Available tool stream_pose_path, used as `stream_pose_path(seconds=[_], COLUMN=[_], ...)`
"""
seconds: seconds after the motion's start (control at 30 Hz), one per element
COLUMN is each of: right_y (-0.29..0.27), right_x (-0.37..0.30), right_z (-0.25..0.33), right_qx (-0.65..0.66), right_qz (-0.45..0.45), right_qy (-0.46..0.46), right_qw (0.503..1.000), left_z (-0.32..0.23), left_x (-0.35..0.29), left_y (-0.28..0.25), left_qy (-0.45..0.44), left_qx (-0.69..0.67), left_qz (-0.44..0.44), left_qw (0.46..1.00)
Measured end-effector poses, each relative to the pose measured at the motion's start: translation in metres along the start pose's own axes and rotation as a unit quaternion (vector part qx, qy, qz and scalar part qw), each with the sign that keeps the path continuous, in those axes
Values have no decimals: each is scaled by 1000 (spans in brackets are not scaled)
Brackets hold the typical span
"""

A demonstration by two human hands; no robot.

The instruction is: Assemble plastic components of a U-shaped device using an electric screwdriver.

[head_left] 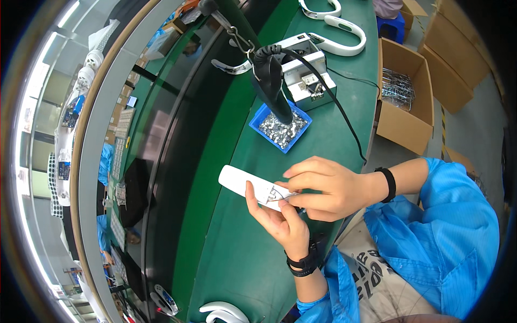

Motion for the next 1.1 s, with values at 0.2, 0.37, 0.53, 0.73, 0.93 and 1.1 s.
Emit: stream_pose_path(seconds=[0.2, 0.37, 0.53, 0.73, 0.93, 1.1], right_y=[3, 7, 6, -4, 20, 47], right_x=[4, -2, -3, -8, -15, -37], right_z=[-3, -4, -2, -14, -11, -62], right_qx=[-7, -1, 26, 76, 155, 233], right_qz=[2, 18, 9, -44, -71, -64], right_qy=[23, 37, 26, 76, 112, 283], right_qw=[1000, 999, 999, 993, 979, 928], left_z=[-11, -8, -7, -23, -32, -43], left_x=[2, 3, 3, 14, 23, 53], left_y=[11, 2, -4, -11, -25, -46], left_qy=[-8, -6, -18, -101, -124, -94], left_qx=[-19, -45, -131, -200, -183, -84], left_qz=[13, 62, -42, -62, -53, -18], left_qw=[1000, 997, 990, 973, 974, 992])
Point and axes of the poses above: each hand's wrist, its own x-axis towards the middle knuckle, its own y-axis out of the palm, z = x × y, the point moved 6 cm from there along x, towards the middle knuckle, and after that the axes turned 1 degree about -z, right-handed, at the moved point
